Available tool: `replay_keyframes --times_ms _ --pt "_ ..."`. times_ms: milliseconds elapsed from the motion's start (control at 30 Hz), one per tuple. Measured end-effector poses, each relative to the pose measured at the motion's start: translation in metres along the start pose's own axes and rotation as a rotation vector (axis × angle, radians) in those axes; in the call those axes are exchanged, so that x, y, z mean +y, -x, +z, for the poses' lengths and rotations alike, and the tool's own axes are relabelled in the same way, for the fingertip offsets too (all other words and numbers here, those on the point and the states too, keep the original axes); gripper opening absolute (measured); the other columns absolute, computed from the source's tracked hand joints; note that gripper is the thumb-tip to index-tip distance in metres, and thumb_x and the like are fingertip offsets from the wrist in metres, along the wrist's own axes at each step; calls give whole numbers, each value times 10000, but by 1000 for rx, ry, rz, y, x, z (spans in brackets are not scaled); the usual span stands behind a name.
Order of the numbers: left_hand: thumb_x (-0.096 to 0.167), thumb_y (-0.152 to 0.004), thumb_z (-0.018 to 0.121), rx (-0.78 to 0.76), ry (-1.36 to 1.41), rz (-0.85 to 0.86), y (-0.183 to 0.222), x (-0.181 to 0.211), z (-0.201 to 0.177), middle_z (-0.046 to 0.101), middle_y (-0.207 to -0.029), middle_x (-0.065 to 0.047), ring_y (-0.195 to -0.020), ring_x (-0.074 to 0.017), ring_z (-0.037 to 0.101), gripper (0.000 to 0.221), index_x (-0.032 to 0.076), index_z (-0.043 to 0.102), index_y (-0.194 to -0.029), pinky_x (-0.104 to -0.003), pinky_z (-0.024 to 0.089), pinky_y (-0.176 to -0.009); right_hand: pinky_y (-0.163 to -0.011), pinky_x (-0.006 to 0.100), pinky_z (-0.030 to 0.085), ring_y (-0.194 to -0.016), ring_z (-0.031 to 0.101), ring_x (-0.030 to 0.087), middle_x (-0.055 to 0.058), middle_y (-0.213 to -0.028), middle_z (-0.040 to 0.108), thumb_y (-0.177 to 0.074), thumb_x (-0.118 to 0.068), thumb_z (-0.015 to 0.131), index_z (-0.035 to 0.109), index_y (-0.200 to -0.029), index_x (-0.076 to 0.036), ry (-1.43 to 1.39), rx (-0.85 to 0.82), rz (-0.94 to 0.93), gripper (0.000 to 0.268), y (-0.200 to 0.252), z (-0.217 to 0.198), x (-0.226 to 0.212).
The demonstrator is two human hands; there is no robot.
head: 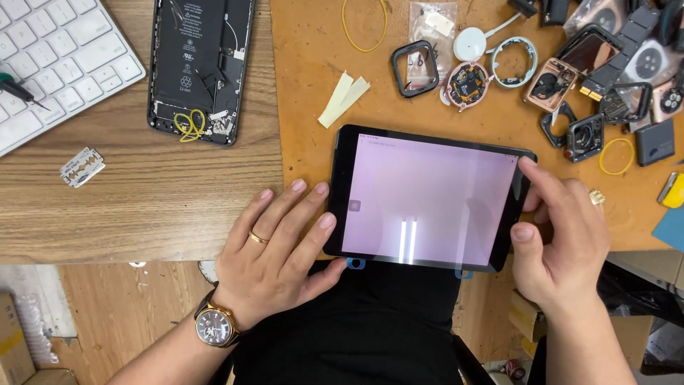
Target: Testing and navigating various functions and settings on a tablet and a smartphone at a repair station.
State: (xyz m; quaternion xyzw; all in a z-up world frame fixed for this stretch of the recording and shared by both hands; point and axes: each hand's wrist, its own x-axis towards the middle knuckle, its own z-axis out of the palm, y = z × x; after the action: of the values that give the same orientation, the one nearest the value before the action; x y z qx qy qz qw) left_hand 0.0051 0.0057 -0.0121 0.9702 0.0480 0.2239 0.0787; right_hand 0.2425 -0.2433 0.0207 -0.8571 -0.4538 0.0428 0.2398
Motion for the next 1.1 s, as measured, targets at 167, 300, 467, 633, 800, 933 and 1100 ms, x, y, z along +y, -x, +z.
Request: replay_keyframes --times_ms 167,300,467,633,800,933,1100 --pt "520 -1111 482 -10 8 7 0 -1 1 699 -1417 -123 -1348 -304 635 597 125 325 -1530 -455 490 -1124 -772 375 379 -765 490 225 99 -918 570 -1084 -348 444 643 -1403 101 -49 31 15 586 0 2 6" --pt "528 -1104 472 -13 -3 16 -1 -2 1 717 -1384 -115 -1314 -303 656 559 138 380 -1493 -446 499 -1105 -764 373 390 -767 500 226 98 -911 576 -1085 -344 455 656 -1391 105 -37 31 32 579 1 4 9" --pt "540 -1094 483 -29 -7 20 -3 -4 0 724 -1365 -100 -1290 -291 674 530 157 430 -1456 -431 505 -1083 -765 367 380 -747 481 217 93 -869 555 -1088 -307 503 660 -1390 110 -34 43 37 539 0 5 8" --pt "545 -1086 517 -37 -16 28 -4 -5 -3 705 -1367 -95 -1278 -286 672 507 171 490 -1427 -432 525 -1069 -758 366 409 -836 485 268 157 -901 530 -1075 -302 523 662 -1382 158 -62 66 29 571 -2 6 5" --pt "545 -1096 528 -45 -24 36 -2 -6 -5 697 -1379 -91 -1290 -285 659 503 177 490 -1436 -428 522 -1070 -942 447 446 -1072 475 384 250 -1082 397 -1045 -356 524 683 -1354 183 -62 138 -70 641 2 7 8" --pt "558 -1101 497 -55 -45 40 -1 -6 -4 688 -1391 -92 -1295 -283 660 493 220 477 -1459 -429 529 -1071 -1067 520 418 -1224 499 383 267 -1301 514 -936 -520 551 803 -1072 -99 -34 21 -389 508 -3 6 -12" --pt "507 -1104 517 -59 -48 29 -4 -2 -4 686 -1411 -112 -1307 -287 669 455 339 373 -1501 -448 532 -1078 -1184 535 332 -1274 489 375 193 -1347 513 -990 -561 543 812 -1039 -231 4 -26 -467 429 -6 8 -34"
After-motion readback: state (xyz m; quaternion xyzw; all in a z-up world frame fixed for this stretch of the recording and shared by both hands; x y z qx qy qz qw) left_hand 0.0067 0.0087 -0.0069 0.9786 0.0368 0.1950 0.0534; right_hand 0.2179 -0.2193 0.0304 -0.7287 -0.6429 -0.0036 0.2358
